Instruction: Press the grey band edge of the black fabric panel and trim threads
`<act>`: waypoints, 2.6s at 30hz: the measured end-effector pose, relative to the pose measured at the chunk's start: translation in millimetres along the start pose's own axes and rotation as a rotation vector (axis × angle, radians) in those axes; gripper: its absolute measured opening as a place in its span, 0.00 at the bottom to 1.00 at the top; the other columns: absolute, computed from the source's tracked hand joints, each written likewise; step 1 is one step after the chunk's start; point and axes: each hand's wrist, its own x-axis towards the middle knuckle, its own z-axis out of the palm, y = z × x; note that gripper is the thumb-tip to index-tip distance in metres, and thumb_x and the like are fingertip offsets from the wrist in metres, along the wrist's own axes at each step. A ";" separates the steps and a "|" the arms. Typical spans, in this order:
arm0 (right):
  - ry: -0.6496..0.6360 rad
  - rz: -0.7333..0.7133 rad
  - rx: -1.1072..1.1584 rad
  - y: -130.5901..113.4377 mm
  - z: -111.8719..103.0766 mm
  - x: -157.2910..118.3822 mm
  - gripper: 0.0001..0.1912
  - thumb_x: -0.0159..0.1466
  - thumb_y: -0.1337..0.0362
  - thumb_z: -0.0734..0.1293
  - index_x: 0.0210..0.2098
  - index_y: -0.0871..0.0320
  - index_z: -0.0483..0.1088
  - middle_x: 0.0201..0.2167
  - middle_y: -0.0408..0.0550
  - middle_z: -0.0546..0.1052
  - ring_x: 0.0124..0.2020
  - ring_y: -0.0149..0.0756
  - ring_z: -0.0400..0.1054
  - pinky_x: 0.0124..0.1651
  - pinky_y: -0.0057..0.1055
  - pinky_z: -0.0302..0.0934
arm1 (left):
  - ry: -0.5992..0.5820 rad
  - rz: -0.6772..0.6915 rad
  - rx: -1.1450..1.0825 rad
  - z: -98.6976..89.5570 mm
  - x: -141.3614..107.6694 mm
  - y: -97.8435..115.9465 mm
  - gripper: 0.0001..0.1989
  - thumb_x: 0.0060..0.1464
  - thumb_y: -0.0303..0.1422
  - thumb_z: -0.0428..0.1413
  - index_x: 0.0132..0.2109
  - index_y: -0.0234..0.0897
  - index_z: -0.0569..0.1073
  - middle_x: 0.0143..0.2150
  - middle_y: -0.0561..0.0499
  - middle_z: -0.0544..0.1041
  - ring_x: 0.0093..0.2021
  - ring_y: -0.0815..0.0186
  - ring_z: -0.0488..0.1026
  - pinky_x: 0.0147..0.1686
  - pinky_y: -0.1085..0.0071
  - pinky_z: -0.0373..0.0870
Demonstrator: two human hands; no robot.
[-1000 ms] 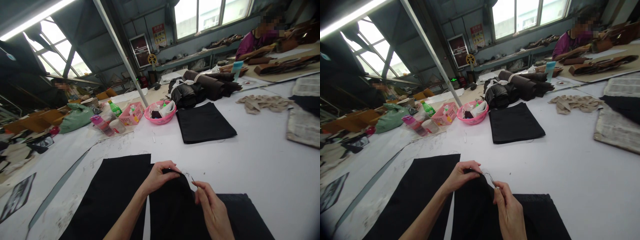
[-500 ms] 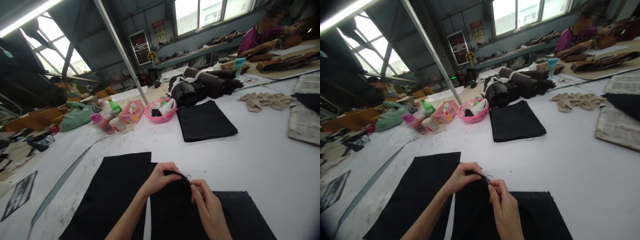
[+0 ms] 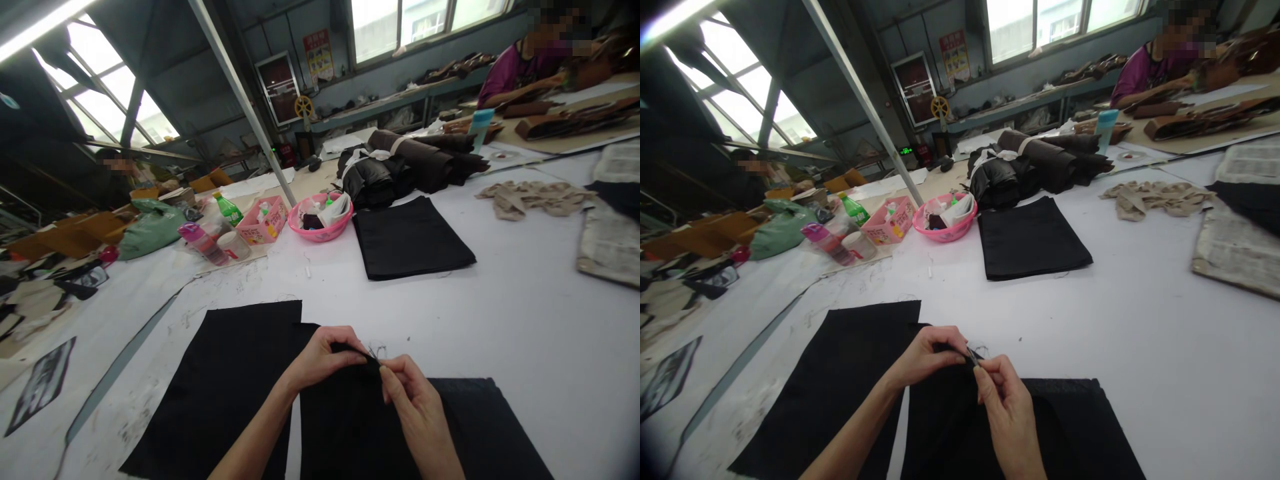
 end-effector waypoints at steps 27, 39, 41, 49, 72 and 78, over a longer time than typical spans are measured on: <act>0.168 0.222 0.426 0.5 -19.0 -3.9 0.19 0.63 0.46 0.69 0.33 0.55 0.63 0.24 0.38 0.59 0.23 0.27 0.44 0.23 0.25 0.42 | -0.005 -0.045 0.009 3.3 1.1 -1.6 0.06 0.52 0.32 0.64 0.36 0.33 0.80 0.35 0.49 0.78 0.37 0.65 0.73 0.43 0.71 0.68; 0.079 0.236 0.209 20.0 -28.7 -12.1 0.21 0.63 0.43 0.66 0.38 0.55 0.66 0.25 0.39 0.60 0.24 0.28 0.49 0.24 0.25 0.45 | 0.007 -0.081 0.035 2.2 -0.7 -1.3 0.08 0.54 0.34 0.63 0.37 0.33 0.80 0.36 0.49 0.79 0.38 0.65 0.74 0.42 0.71 0.68; 0.120 0.265 0.223 24.5 -34.1 -13.2 0.21 0.64 0.42 0.66 0.37 0.55 0.66 0.25 0.39 0.60 0.24 0.28 0.48 0.24 0.24 0.45 | 0.004 -0.089 0.032 2.3 -0.7 -0.3 0.07 0.54 0.34 0.63 0.38 0.33 0.80 0.36 0.48 0.79 0.38 0.64 0.74 0.42 0.71 0.68; 0.336 0.287 0.343 29.0 -55.6 -11.3 0.24 0.60 0.44 0.70 0.45 0.53 0.67 0.26 0.37 0.56 0.23 0.25 0.44 0.21 0.22 0.43 | -0.017 -0.101 0.043 1.0 -1.9 0.6 0.08 0.56 0.33 0.61 0.39 0.33 0.80 0.38 0.48 0.80 0.40 0.64 0.75 0.44 0.71 0.68; -0.115 0.083 -0.081 8.0 -21.5 12.5 0.14 0.64 0.49 0.66 0.36 0.54 0.73 0.26 0.39 0.70 0.28 0.32 0.61 0.32 0.28 0.56 | -0.045 -0.090 0.064 2.4 -5.2 1.9 0.08 0.55 0.33 0.61 0.37 0.32 0.79 0.34 0.50 0.79 0.36 0.67 0.73 0.40 0.75 0.67; 0.009 0.083 -0.130 7.6 -33.6 16.5 0.19 0.64 0.45 0.66 0.38 0.55 0.71 0.24 0.40 0.69 0.22 0.28 0.55 0.24 0.28 0.47 | -0.046 -0.117 0.069 3.2 -5.9 -2.6 0.09 0.55 0.35 0.62 0.37 0.32 0.79 0.34 0.50 0.79 0.36 0.67 0.73 0.39 0.75 0.67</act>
